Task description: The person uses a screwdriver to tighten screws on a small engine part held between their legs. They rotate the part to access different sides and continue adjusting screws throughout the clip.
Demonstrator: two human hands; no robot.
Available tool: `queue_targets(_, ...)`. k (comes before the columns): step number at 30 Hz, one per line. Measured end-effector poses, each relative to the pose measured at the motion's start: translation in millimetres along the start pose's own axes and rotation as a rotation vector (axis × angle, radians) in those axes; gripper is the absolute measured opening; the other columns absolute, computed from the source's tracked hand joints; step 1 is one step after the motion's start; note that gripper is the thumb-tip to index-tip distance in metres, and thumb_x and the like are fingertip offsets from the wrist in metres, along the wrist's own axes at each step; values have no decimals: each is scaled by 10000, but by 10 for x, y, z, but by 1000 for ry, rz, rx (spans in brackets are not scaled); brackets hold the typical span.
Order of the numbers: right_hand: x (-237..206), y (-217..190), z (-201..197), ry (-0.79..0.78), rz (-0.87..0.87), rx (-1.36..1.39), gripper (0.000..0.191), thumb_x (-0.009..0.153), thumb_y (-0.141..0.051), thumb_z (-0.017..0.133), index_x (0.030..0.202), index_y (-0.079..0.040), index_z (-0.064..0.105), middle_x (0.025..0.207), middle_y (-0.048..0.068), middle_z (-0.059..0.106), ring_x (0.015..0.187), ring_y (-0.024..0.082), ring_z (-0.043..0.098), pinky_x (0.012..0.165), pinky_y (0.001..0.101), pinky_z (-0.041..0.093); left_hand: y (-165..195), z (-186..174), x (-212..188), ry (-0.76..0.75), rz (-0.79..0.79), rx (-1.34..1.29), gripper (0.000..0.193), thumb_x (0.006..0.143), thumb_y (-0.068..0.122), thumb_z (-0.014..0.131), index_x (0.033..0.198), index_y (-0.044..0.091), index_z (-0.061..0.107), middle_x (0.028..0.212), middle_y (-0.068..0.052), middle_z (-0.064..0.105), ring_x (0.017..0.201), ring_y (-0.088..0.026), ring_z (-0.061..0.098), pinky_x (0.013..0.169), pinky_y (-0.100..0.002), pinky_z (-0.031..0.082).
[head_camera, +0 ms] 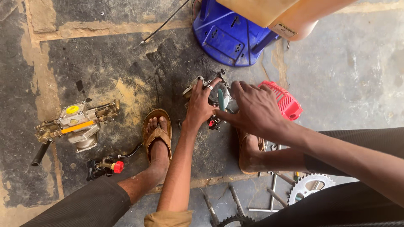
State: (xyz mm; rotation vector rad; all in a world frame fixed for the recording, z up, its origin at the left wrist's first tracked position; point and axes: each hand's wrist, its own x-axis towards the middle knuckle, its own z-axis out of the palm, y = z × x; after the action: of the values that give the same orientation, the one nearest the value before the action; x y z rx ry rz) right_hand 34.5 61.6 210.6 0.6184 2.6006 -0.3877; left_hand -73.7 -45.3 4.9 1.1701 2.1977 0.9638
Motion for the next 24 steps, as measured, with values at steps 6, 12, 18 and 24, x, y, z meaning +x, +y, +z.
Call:
queue_targets(6,124,164,270,163,-516,-43,407,787,-169,775,1182,-135,681,1142,73,611,1075,262,617,895,447,534,-48,-2,-3,1,35,-5,1102,578,288,984,1514,337,404,1390,-252,470,1410,-505,359,1205,-641,276)
queue_targets(12,175,230,282,364,-743,-238,280,706,-187,785,941,-133,642,1216,101,584,1164,263,575,979,393,540,-21,-3,35,-38,-22,-53,1083,589,324,1018,1487,342,413,1430,-269,413,1417,-492,320,1146,-635,275)
queue_targets(18,66,150,191,140,-155,135,619,787,-392,797,1163,48,577,1085,183,548,978,329,579,811,481,511,-53,42,28,-2,1,25,1068,603,175,949,1514,371,427,1290,-200,507,1389,-491,397,1224,-598,281)
queue_targets(24,123,212,266,307,-611,-241,373,829,-132,691,1202,-146,692,1122,76,568,1102,237,572,974,429,533,-78,50,29,8,45,47,1042,667,110,895,1567,363,436,1233,-166,527,1334,-441,490,1263,-607,258)
